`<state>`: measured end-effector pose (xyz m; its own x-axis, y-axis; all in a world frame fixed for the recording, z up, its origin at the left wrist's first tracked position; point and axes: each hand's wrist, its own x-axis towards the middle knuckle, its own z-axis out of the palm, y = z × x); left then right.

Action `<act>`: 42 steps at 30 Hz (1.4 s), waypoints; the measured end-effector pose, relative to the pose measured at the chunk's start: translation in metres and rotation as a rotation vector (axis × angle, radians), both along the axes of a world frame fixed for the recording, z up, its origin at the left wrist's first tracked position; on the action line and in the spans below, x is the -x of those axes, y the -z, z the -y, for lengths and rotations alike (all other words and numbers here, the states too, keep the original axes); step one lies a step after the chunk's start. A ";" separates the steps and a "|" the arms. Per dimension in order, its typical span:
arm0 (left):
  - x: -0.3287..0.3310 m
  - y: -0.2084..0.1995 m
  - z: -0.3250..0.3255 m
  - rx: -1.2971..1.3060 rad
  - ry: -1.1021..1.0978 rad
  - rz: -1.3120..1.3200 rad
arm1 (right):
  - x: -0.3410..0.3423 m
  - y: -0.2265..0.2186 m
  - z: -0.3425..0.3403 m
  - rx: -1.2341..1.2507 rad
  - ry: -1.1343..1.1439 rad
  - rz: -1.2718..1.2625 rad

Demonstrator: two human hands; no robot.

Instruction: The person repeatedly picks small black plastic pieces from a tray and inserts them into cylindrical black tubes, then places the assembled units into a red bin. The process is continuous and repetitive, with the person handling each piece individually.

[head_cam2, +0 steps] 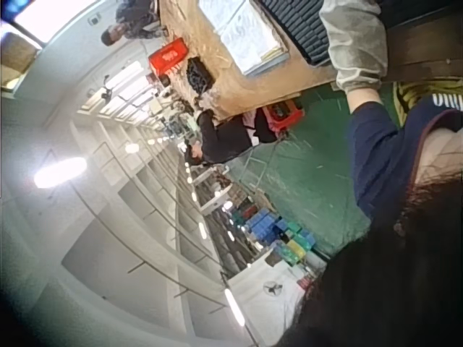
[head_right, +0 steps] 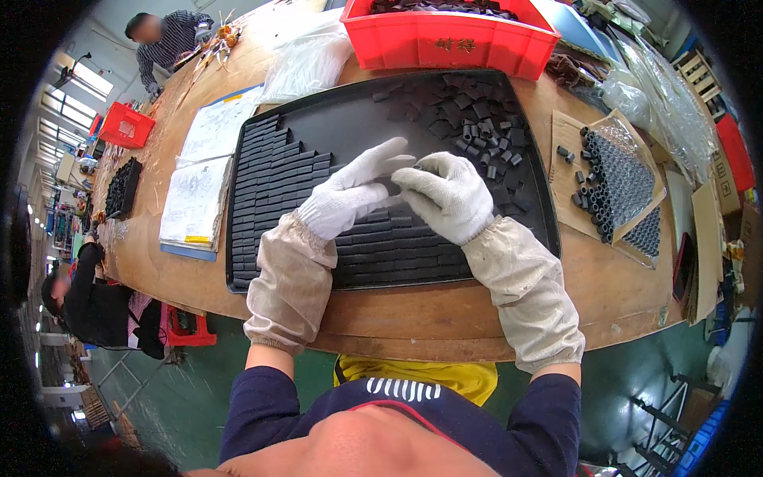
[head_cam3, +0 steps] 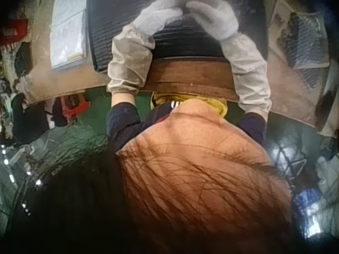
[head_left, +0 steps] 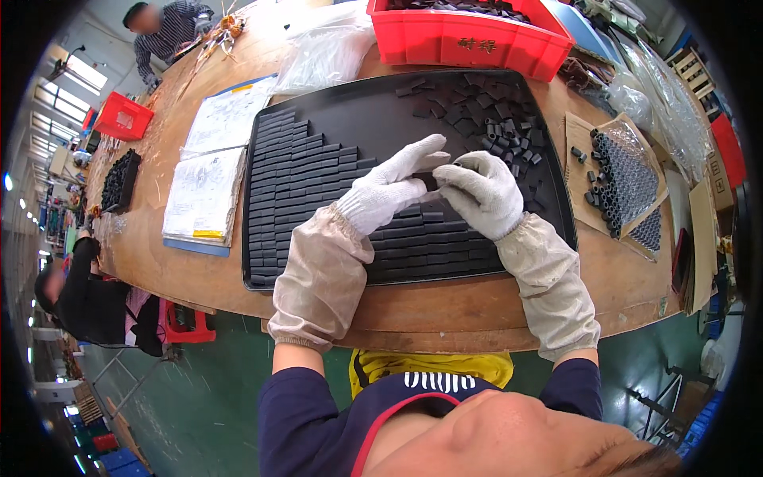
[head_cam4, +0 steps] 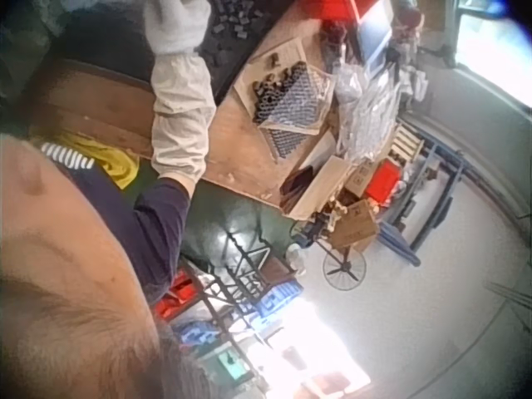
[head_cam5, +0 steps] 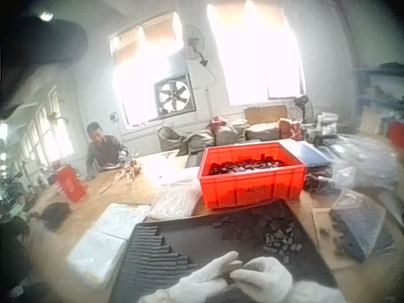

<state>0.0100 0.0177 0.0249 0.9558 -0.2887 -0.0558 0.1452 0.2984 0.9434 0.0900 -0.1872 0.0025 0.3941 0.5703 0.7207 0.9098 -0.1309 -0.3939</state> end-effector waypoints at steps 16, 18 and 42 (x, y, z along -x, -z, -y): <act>0.000 0.005 -0.001 0.060 0.047 -0.039 | 0.002 0.004 0.005 0.125 0.023 0.113; 0.001 0.005 0.000 0.114 0.045 -0.039 | 0.001 0.007 0.004 0.110 0.044 0.127; -0.004 -0.001 0.004 -0.394 -0.077 -0.061 | -0.001 0.001 0.006 -0.022 0.066 0.057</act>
